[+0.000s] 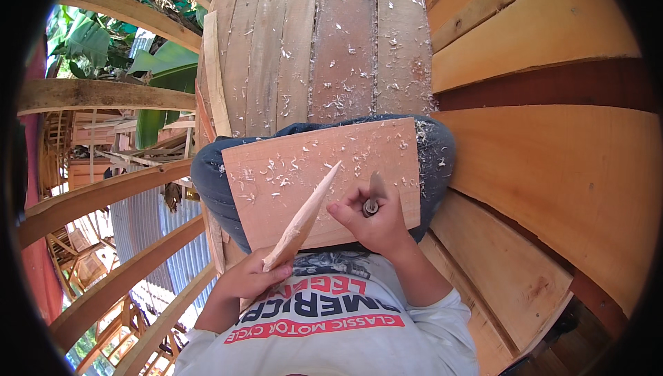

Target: The person sits cross-legged on a wooden platform and uses a curved knife to carve a long, tapered piece of wood. They hold the wood in their left hand and shave off thin layers with the knife in their right hand, creating wood shavings that accumulate on a board placed on their lap.

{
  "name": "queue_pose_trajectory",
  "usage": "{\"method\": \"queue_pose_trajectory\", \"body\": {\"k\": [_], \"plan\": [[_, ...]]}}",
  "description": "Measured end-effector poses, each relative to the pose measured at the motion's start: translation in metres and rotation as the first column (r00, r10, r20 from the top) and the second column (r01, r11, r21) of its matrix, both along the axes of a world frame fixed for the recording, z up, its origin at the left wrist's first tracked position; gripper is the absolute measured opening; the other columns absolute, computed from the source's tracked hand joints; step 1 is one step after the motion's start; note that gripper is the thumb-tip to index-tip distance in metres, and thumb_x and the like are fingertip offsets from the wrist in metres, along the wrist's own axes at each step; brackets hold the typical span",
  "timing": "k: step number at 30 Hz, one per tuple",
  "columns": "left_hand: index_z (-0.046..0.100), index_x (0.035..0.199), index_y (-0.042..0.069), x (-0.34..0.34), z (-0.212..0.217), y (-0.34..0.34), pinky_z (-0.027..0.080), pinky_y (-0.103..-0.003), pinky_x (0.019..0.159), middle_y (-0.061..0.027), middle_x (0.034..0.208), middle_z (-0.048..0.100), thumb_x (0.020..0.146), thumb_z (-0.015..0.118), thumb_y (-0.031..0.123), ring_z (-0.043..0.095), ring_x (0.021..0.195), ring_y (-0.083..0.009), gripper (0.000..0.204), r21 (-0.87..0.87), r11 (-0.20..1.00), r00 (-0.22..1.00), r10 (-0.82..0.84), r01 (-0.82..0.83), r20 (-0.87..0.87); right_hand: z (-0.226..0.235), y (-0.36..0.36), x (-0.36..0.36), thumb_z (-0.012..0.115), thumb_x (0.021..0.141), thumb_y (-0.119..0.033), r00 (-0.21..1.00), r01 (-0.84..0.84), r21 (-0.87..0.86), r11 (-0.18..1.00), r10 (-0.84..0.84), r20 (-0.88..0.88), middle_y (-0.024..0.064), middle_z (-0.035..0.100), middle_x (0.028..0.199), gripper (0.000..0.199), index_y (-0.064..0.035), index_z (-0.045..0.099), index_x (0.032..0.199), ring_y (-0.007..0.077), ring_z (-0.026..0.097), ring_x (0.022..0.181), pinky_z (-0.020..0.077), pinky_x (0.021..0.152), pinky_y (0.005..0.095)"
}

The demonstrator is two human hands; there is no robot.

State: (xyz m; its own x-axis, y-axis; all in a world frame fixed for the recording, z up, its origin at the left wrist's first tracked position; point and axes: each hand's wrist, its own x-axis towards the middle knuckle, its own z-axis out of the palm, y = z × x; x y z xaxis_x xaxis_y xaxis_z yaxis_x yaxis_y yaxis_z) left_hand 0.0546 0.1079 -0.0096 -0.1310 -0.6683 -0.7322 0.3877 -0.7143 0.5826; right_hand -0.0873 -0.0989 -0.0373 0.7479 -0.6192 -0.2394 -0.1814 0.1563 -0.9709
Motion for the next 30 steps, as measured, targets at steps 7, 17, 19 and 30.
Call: {"method": "queue_pose_trajectory", "body": {"k": [7,17,19,30], "plan": [[0.05,0.109,0.0,-0.011,0.017,-0.008,0.044,-0.024,0.048,-0.0074,0.075,0.058,0.092,0.059,0.015,0.058,0.056,-0.0104,0.024,-0.031,0.998,0.964,-0.053,0.063,0.259,0.006,-0.031,0.001,0.062,0.065,0.0,0.95,-0.096,-0.713,0.694,-0.151,-0.274,0.0184,0.052,0.057,0.007,0.0005,0.055,0.063,0.033,0.056,0.05,0.0402,0.047,0.0343],[0.048,0.102,-0.001,-0.02,0.021,0.0,0.046,-0.037,0.059,-0.0215,0.072,0.06,0.089,0.061,0.016,0.065,0.066,-0.0318,0.025,0.083,0.997,0.914,-0.036,0.002,0.404,0.01,-0.03,-0.013,0.068,0.068,-0.011,0.894,-0.157,-0.712,0.684,-0.207,-0.396,0.0173,0.056,0.059,0.011,-0.004,0.06,0.067,0.037,0.06,0.057,0.0474,0.053,0.0423],[0.048,0.103,-0.003,-0.024,0.016,0.007,0.047,-0.038,0.06,-0.0235,0.074,0.061,0.089,0.061,0.017,0.066,0.068,-0.034,0.027,0.011,0.998,0.874,-0.06,0.063,0.481,0.008,-0.038,-0.021,0.067,0.068,-0.013,0.871,-0.061,-0.674,0.736,-0.29,-0.396,0.0169,0.057,0.06,0.011,-0.0045,0.061,0.067,0.0368,0.06,0.058,0.0484,0.054,0.0428],[0.049,0.114,0.0,-0.017,0.02,0.006,0.043,-0.026,0.055,-0.0034,0.072,0.056,0.095,0.056,0.017,0.054,0.058,-0.0092,0.026,0.006,1.0,0.984,-0.021,0.02,0.179,0.026,0.008,-0.015,0.065,0.069,-0.009,0.901,-0.285,-0.569,0.771,0.014,-0.433,0.021,0.057,0.062,0.008,-0.0019,0.061,0.067,0.0391,0.061,0.061,0.0472,0.053,0.0433]]}}
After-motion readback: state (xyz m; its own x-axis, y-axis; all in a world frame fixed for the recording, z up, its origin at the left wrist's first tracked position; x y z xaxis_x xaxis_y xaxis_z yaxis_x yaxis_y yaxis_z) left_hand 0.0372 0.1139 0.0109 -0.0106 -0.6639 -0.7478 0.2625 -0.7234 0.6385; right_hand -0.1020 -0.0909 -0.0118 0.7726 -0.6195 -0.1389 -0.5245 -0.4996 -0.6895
